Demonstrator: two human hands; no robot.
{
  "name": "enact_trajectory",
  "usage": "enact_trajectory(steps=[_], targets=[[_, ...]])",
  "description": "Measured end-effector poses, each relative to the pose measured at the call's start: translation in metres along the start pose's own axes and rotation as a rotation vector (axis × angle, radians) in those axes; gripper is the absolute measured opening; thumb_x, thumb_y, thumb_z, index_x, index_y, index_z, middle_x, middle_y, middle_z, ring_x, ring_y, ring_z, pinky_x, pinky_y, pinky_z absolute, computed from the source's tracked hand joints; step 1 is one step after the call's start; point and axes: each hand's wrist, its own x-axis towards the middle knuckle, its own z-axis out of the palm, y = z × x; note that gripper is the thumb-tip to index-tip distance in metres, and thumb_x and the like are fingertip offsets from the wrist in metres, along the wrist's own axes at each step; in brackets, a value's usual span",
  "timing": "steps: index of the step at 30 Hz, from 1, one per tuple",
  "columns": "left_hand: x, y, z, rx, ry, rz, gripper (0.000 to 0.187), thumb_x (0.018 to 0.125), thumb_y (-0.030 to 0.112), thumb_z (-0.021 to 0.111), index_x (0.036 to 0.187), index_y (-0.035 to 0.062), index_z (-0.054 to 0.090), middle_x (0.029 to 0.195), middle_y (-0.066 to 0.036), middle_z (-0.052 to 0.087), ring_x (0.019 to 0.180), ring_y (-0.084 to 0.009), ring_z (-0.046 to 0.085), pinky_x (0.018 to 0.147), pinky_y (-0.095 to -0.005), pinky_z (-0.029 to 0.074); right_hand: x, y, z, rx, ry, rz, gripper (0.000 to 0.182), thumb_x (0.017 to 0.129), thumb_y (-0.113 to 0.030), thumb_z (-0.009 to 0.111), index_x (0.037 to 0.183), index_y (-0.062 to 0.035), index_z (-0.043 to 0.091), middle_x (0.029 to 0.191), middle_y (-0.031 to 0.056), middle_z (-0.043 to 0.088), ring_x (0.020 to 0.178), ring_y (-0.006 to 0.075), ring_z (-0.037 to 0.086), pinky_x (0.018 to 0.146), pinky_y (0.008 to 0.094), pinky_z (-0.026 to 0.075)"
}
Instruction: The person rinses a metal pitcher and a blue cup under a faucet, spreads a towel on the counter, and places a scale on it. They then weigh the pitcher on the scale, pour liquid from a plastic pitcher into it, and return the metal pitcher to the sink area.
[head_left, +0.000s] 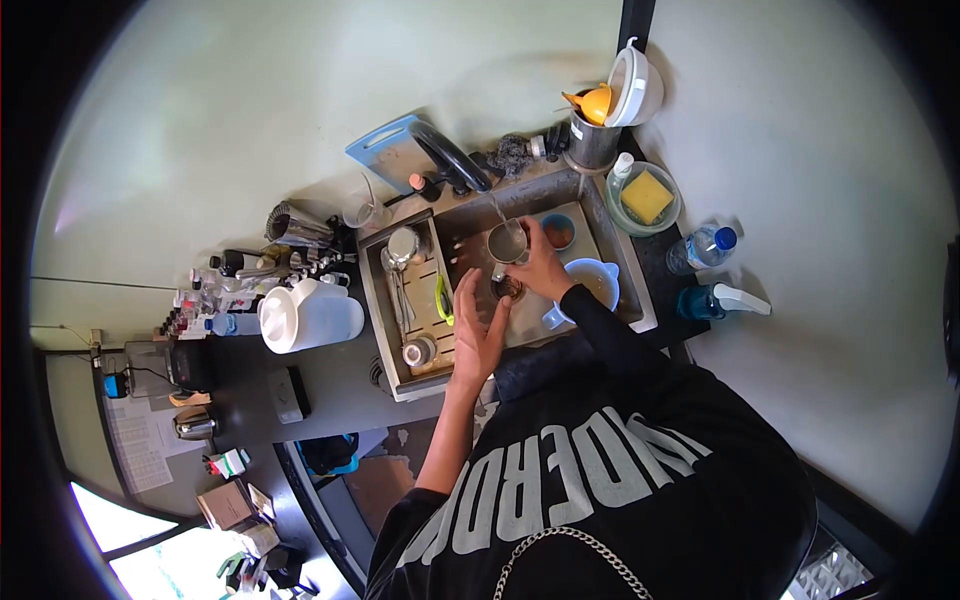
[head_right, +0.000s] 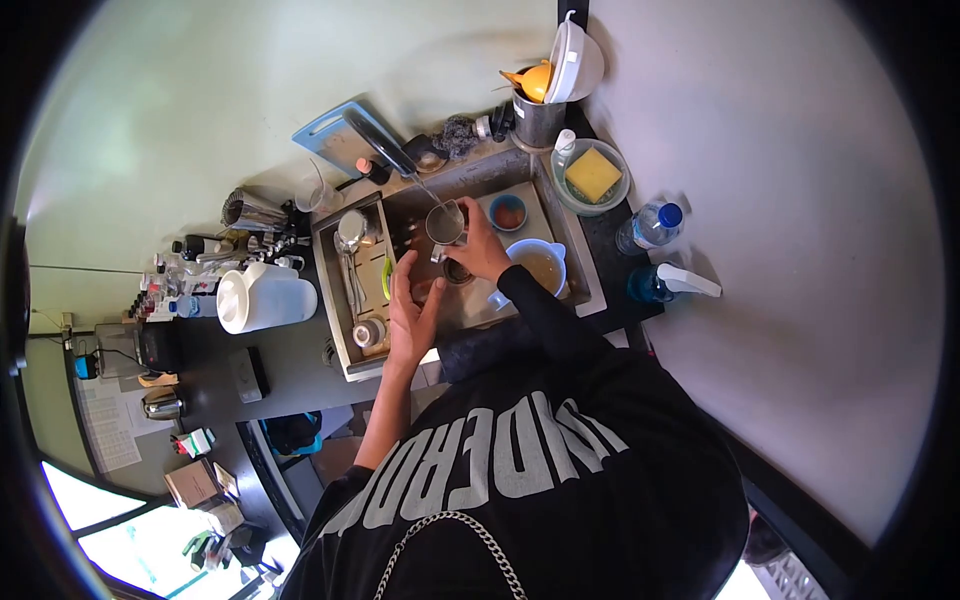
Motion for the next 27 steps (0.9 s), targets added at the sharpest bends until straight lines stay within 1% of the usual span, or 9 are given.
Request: enact_trajectory(steps=[2,4,6,12,14,16,22,25,27], targets=[[0.004,0.000,-0.002,0.052,-0.029,0.024,0.049,0.092,0.014,0.069,0.136,0.0002,0.050,0.140,-0.025,0.049,0.130,-0.0417,0.048,0.108,-0.0457,0.040,0.003,-0.005,-0.006,-0.418,0.062,-0.112,0.081,0.067,-0.023,0.089,0.132,-0.0059,0.043,0.126,0.0173,0.053,0.113,0.0346,0.055,0.095,0.0469,0.048],[0.012,0.004,-0.004,0.104,-0.047,0.048,0.045,0.092,0.013,0.069,0.133,0.0022,0.054,0.140,-0.024,0.049,0.131,-0.0422,0.048,0.108,-0.0463,0.040,0.003,-0.007,-0.012,-0.372,0.050,-0.057,0.081,0.067,-0.025,0.090,0.131,-0.0052,0.044,0.124,0.0184,0.054,0.113,0.0359,0.055,0.095,0.0466,0.047],[0.027,0.012,-0.004,0.172,-0.035,0.325,0.038,0.092,0.012,0.069,0.128,0.0038,0.060,0.138,-0.023,0.052,0.131,-0.0422,0.048,0.109,-0.0474,0.040,0.007,-0.008,-0.014,-0.334,0.048,-0.014,0.081,0.067,-0.026,0.091,0.130,-0.0045,0.045,0.122,0.0195,0.055,0.113,0.0371,0.054,0.095,0.0462,0.046],[0.037,0.016,-0.001,0.036,0.030,0.185,0.033,0.091,0.010,0.069,0.123,0.0017,0.062,0.132,-0.021,0.057,0.123,-0.0395,0.054,0.103,-0.0451,0.044,-0.001,-0.011,-0.014,-0.248,0.100,0.157,0.082,0.066,-0.034,0.092,0.126,0.0004,0.048,0.116,0.0222,0.058,0.111,0.0373,0.056,0.096,0.0456,0.045],[0.026,0.010,-0.006,0.010,0.001,0.140,0.031,0.092,0.011,0.068,0.121,0.0014,0.063,0.131,-0.021,0.058,0.121,-0.0393,0.055,0.102,-0.0444,0.045,-0.006,-0.015,-0.019,-0.343,0.088,0.113,0.082,0.066,-0.033,0.091,0.126,0.0003,0.047,0.116,0.0215,0.057,0.110,0.0375,0.056,0.096,0.0460,0.045],[0.012,-0.002,-0.007,0.066,0.010,0.170,0.027,0.094,0.010,0.066,0.120,0.0041,0.065,0.133,-0.018,0.058,0.111,-0.0311,0.063,0.076,-0.0319,0.057,-0.012,-0.026,-0.025,-0.444,0.074,0.073,0.082,0.065,-0.033,0.091,0.126,0.0001,0.047,0.117,0.0208,0.057,0.110,0.0377,0.056,0.095,0.0464,0.045],[-0.031,-0.012,-0.017,0.084,-0.036,0.123,0.023,0.095,0.011,0.066,0.117,0.0034,0.066,0.134,-0.017,0.058,0.120,-0.0339,0.060,0.096,-0.0390,0.050,-0.006,-0.023,-0.036,-0.728,0.216,-0.143,0.082,0.064,-0.030,0.090,0.128,-0.0026,0.046,0.119,0.0168,0.055,0.108,0.0373,0.055,0.093,0.0472,0.046],[-0.042,-0.015,-0.020,0.020,-0.054,0.092,0.023,0.095,0.011,0.066,0.116,0.0030,0.066,0.134,-0.018,0.059,0.125,-0.0348,0.057,0.103,-0.0414,0.044,-0.005,-0.006,-0.031,-0.488,0.116,-0.042,0.077,0.066,-0.031,0.091,0.124,-0.0020,0.048,0.119,0.0161,0.056,0.109,0.0331,0.056,0.093,0.0452,0.046],[-0.045,-0.016,-0.023,0.031,-0.041,0.062,0.023,0.095,0.010,0.066,0.116,0.0027,0.066,0.134,-0.018,0.059,0.125,-0.0347,0.057,0.103,-0.0412,0.044,-0.006,-0.007,-0.023,-0.258,0.036,0.045,0.074,0.070,-0.034,0.090,0.123,-0.0007,0.051,0.110,0.0132,0.061,0.101,0.0255,0.061,0.088,0.0395,0.049]])
